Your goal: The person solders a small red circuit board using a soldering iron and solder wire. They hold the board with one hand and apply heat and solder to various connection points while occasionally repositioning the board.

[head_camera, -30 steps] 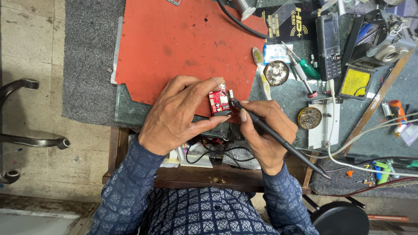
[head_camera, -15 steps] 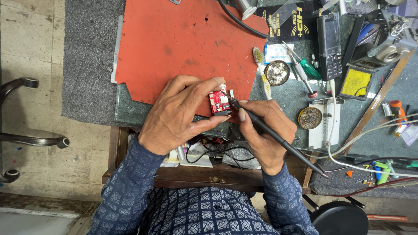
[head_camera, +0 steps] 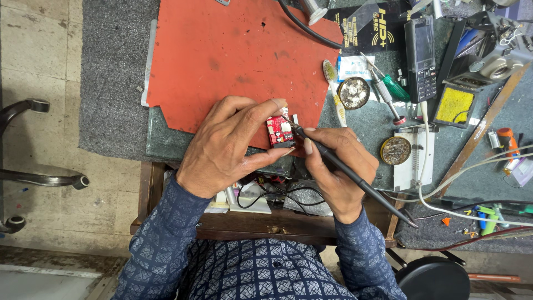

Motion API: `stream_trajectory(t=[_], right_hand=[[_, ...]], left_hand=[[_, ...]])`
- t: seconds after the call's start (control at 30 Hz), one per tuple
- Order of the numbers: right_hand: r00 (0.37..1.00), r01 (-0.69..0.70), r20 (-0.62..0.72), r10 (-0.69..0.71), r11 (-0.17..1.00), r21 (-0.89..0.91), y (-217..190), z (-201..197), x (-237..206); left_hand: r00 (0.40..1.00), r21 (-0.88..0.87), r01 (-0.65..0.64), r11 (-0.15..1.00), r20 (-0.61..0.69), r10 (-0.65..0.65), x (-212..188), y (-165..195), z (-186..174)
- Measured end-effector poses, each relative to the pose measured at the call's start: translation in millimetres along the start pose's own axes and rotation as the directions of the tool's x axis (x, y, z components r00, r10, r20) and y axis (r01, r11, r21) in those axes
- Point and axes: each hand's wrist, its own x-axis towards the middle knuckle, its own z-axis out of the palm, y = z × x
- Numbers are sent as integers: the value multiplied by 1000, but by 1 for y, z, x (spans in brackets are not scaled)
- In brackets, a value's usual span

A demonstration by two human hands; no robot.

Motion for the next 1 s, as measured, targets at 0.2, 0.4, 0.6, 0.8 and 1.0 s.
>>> stream_trajectory(t=[0.2,0.4,0.6,0.8,1.0], right_hand=[[1000,4,2,-4,1000,2,1,0,0],[1000,3,1,-3,1000,-9,1,1,0],[1000,5,5,-5,1000,-8,0,1,1],[1000,-7,12,8,1000,-13,-1,1,2],[1000,0,15,0,1000,-11,-1,1,2]], left_hand=[[1000,3,4,1000,-1,-4,-1,-1,1],[1000,-2,3,1000,-1,-3,0,-1,1],[1000,0,0,1000,-2,0,0,-1,-1],[1000,2,4,1000,-8,-4,-1,-2,3],[1000,3,10,1000,-4,-10,-2,-3,3]])
